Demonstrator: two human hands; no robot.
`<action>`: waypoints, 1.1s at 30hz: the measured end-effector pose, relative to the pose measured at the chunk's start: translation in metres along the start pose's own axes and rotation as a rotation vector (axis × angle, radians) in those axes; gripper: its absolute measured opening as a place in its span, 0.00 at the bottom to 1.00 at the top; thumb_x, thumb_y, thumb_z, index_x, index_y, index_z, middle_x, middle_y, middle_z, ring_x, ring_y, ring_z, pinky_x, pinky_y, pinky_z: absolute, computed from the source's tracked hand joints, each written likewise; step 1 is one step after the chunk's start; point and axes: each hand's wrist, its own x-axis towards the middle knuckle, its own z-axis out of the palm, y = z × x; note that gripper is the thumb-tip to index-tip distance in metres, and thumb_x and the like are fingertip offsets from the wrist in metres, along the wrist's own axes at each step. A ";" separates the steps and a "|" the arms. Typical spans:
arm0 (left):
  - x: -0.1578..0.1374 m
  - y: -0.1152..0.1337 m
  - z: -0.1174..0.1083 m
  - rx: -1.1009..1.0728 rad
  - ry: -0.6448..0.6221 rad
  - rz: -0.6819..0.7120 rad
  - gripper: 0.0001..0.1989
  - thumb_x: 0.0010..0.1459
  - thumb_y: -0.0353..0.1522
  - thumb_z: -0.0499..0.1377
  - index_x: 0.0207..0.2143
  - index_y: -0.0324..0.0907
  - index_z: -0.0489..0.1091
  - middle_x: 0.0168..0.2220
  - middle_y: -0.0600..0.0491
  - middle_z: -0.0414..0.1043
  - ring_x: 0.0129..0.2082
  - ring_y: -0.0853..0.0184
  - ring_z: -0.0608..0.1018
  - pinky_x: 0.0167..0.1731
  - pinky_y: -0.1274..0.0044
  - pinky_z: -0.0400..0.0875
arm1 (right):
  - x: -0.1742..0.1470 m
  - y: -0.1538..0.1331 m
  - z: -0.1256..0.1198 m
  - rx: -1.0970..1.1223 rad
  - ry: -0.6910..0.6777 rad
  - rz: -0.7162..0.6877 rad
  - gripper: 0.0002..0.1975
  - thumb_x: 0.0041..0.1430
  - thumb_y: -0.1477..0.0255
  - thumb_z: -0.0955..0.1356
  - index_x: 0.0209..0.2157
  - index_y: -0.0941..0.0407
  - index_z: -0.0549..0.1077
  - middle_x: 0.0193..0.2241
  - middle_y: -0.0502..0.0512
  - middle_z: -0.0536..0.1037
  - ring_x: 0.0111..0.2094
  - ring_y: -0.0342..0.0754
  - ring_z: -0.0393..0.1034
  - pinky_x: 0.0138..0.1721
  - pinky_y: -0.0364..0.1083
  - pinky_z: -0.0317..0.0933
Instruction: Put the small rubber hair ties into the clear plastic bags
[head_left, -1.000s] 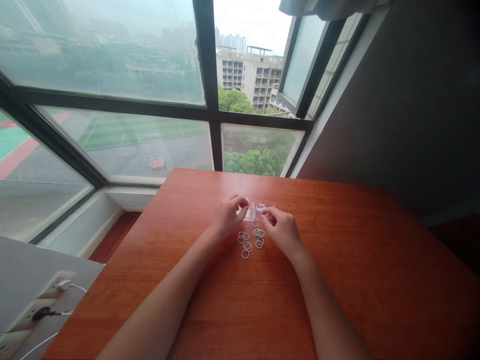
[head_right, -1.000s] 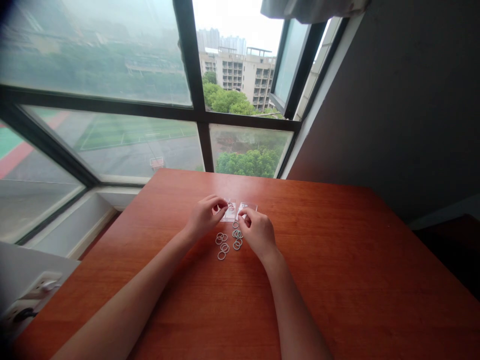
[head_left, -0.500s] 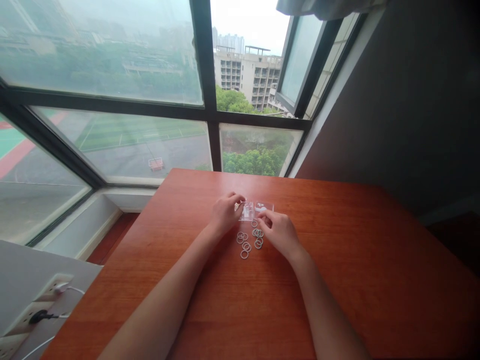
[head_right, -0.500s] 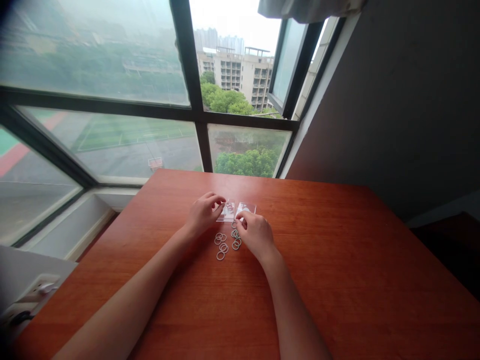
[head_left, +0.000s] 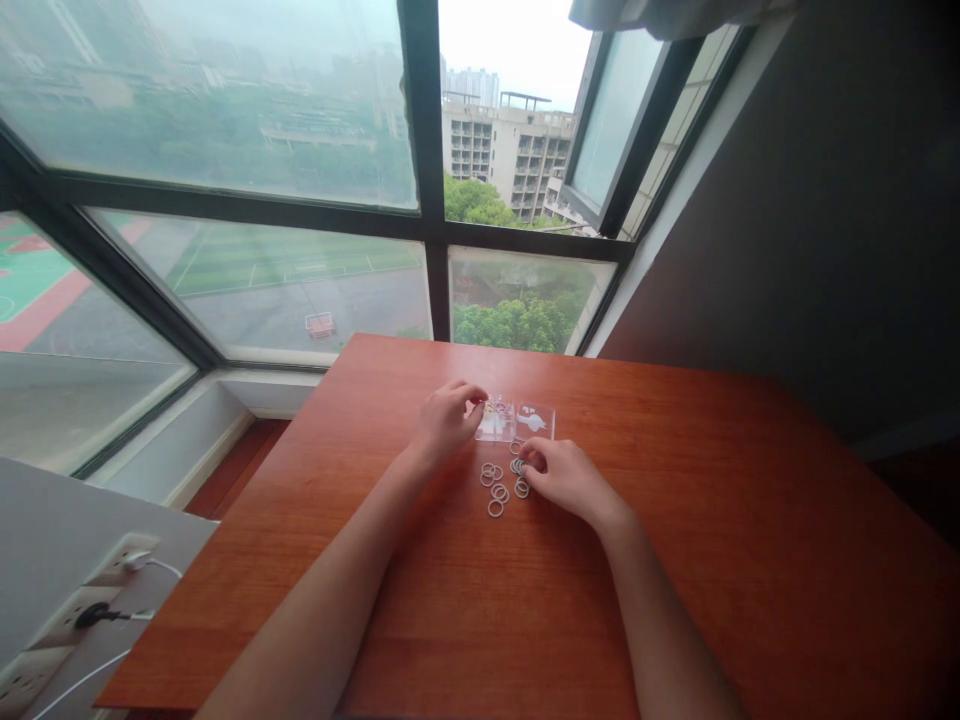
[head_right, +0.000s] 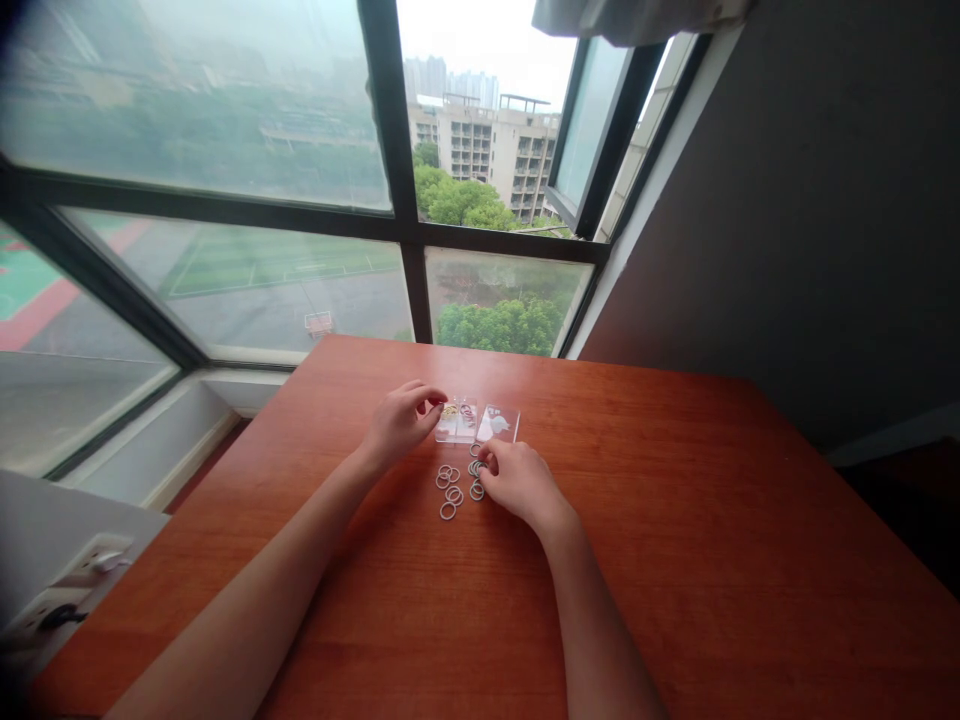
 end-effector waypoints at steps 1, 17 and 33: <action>0.000 0.000 0.000 -0.004 -0.002 0.003 0.07 0.56 0.28 0.56 0.34 0.43 0.74 0.35 0.53 0.74 0.29 0.70 0.73 0.29 0.79 0.65 | 0.000 -0.002 0.002 0.002 0.000 -0.011 0.07 0.54 0.73 0.66 0.35 0.52 0.75 0.26 0.47 0.77 0.27 0.42 0.69 0.29 0.40 0.53; -0.001 -0.001 -0.001 -0.013 -0.098 0.060 0.07 0.55 0.28 0.56 0.34 0.42 0.74 0.32 0.53 0.73 0.28 0.71 0.72 0.29 0.79 0.65 | 0.000 -0.020 0.007 -0.039 0.040 -0.106 0.07 0.58 0.68 0.66 0.34 0.52 0.76 0.23 0.47 0.74 0.24 0.41 0.64 0.28 0.40 0.52; -0.001 0.000 -0.004 -0.029 -0.113 0.045 0.07 0.55 0.27 0.56 0.32 0.42 0.74 0.33 0.53 0.74 0.29 0.70 0.73 0.29 0.79 0.64 | -0.001 -0.035 0.014 -0.173 -0.007 -0.151 0.06 0.59 0.68 0.66 0.34 0.50 0.75 0.29 0.49 0.78 0.29 0.43 0.69 0.28 0.40 0.50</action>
